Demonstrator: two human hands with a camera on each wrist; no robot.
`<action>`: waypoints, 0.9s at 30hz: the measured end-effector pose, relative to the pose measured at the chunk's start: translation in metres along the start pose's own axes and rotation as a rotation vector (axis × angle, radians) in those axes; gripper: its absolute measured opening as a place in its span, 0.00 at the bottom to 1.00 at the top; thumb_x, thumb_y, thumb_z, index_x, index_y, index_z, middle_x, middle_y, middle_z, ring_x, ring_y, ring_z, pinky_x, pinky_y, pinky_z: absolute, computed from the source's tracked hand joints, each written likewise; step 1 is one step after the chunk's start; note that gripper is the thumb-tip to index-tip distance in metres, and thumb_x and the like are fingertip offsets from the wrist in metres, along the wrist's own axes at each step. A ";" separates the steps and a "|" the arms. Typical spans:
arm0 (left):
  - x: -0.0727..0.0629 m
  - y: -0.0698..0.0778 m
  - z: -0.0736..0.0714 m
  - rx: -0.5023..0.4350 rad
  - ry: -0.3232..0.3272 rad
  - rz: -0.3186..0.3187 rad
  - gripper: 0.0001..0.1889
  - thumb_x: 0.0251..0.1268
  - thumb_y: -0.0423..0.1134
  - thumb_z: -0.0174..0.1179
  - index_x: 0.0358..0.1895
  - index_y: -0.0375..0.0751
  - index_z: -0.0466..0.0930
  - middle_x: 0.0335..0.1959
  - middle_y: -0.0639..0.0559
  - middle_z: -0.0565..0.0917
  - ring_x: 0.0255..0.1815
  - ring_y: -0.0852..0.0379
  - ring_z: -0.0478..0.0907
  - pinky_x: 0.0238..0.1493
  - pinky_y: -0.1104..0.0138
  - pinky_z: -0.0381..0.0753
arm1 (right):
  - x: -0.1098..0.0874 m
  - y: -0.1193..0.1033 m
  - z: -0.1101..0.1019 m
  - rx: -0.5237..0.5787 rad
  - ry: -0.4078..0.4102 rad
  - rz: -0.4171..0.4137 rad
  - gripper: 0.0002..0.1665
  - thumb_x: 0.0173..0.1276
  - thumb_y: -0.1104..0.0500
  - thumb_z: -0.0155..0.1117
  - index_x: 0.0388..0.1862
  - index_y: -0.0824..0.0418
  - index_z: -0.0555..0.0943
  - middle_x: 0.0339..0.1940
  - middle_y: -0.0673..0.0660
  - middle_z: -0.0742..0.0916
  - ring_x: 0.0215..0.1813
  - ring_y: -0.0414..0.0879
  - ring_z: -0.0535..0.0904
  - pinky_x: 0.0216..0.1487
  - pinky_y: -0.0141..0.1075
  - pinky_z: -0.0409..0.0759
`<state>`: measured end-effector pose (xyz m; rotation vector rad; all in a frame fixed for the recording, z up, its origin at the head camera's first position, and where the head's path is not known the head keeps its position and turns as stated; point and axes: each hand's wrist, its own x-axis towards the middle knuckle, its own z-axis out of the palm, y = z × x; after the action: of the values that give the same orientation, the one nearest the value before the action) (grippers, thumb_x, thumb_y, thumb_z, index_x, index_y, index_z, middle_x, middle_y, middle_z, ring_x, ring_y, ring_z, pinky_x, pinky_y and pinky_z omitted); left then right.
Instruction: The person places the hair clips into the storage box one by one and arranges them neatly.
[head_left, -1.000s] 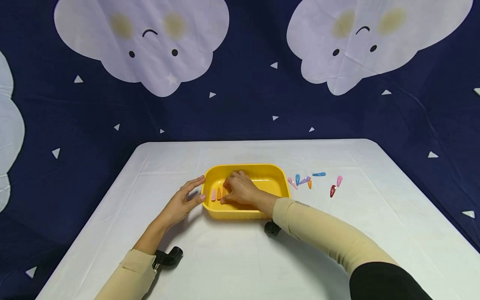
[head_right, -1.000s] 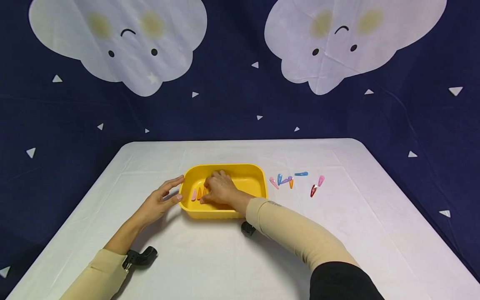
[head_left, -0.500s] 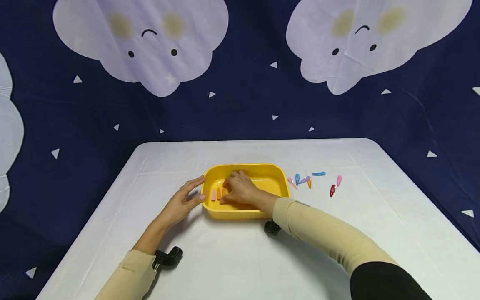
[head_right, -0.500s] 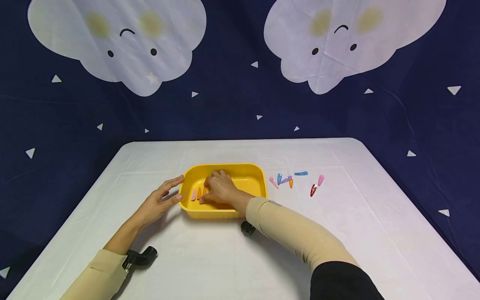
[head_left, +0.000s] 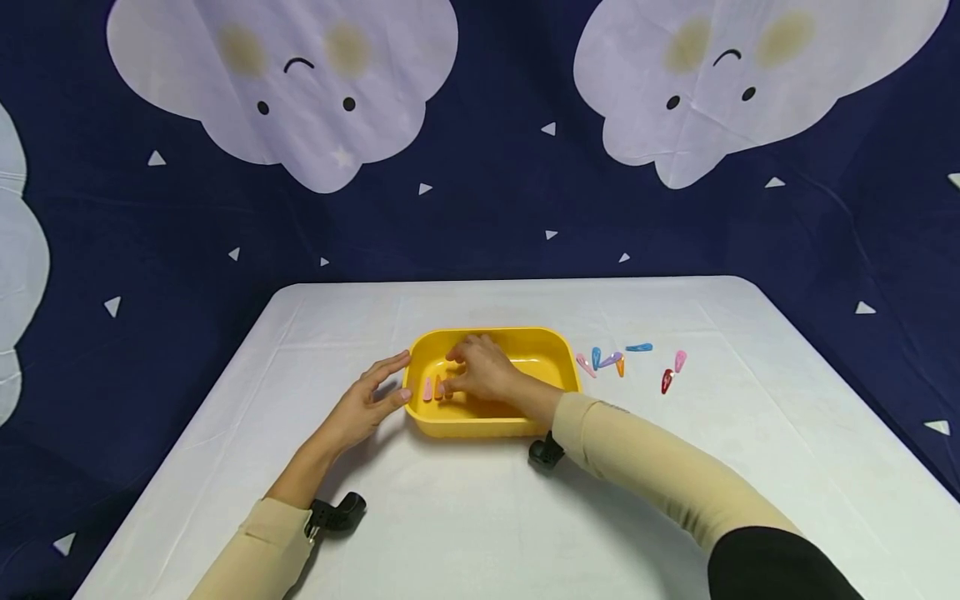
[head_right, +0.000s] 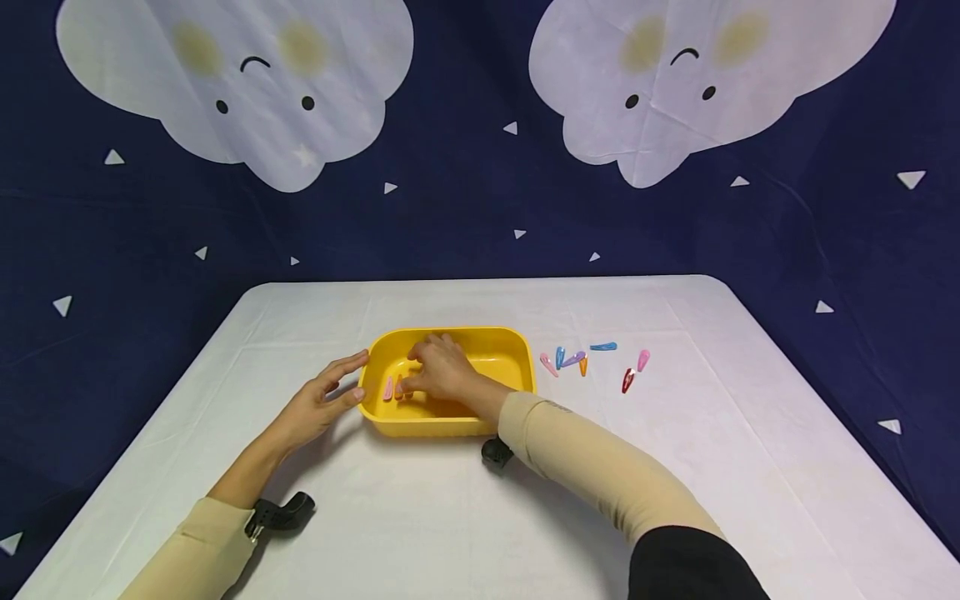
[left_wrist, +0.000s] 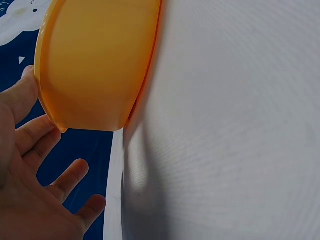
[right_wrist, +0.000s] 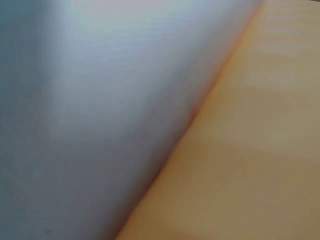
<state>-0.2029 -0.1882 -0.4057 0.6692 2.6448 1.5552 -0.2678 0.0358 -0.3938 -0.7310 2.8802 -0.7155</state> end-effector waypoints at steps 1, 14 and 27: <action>0.000 0.000 0.000 -0.003 0.000 -0.002 0.29 0.67 0.41 0.57 0.69 0.40 0.63 0.73 0.44 0.61 0.76 0.42 0.50 0.73 0.41 0.49 | 0.000 -0.001 -0.001 0.007 0.002 0.000 0.34 0.52 0.41 0.73 0.54 0.59 0.80 0.48 0.54 0.82 0.50 0.48 0.70 0.54 0.38 0.69; 0.000 0.000 0.000 -0.003 -0.002 0.001 0.29 0.66 0.40 0.57 0.69 0.39 0.63 0.73 0.45 0.61 0.76 0.42 0.50 0.73 0.41 0.48 | -0.008 -0.005 -0.017 0.096 0.032 -0.015 0.34 0.54 0.42 0.71 0.55 0.59 0.79 0.49 0.55 0.81 0.52 0.48 0.73 0.56 0.39 0.75; 0.000 -0.001 0.000 -0.007 0.001 0.002 0.29 0.66 0.40 0.57 0.69 0.39 0.63 0.73 0.44 0.61 0.76 0.42 0.50 0.73 0.42 0.48 | -0.023 -0.003 -0.040 0.216 0.057 0.001 0.34 0.57 0.43 0.70 0.59 0.57 0.77 0.53 0.54 0.82 0.56 0.49 0.73 0.60 0.42 0.75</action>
<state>-0.2037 -0.1888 -0.4064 0.6707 2.6393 1.5645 -0.2540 0.0606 -0.3573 -0.6907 2.7916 -1.0430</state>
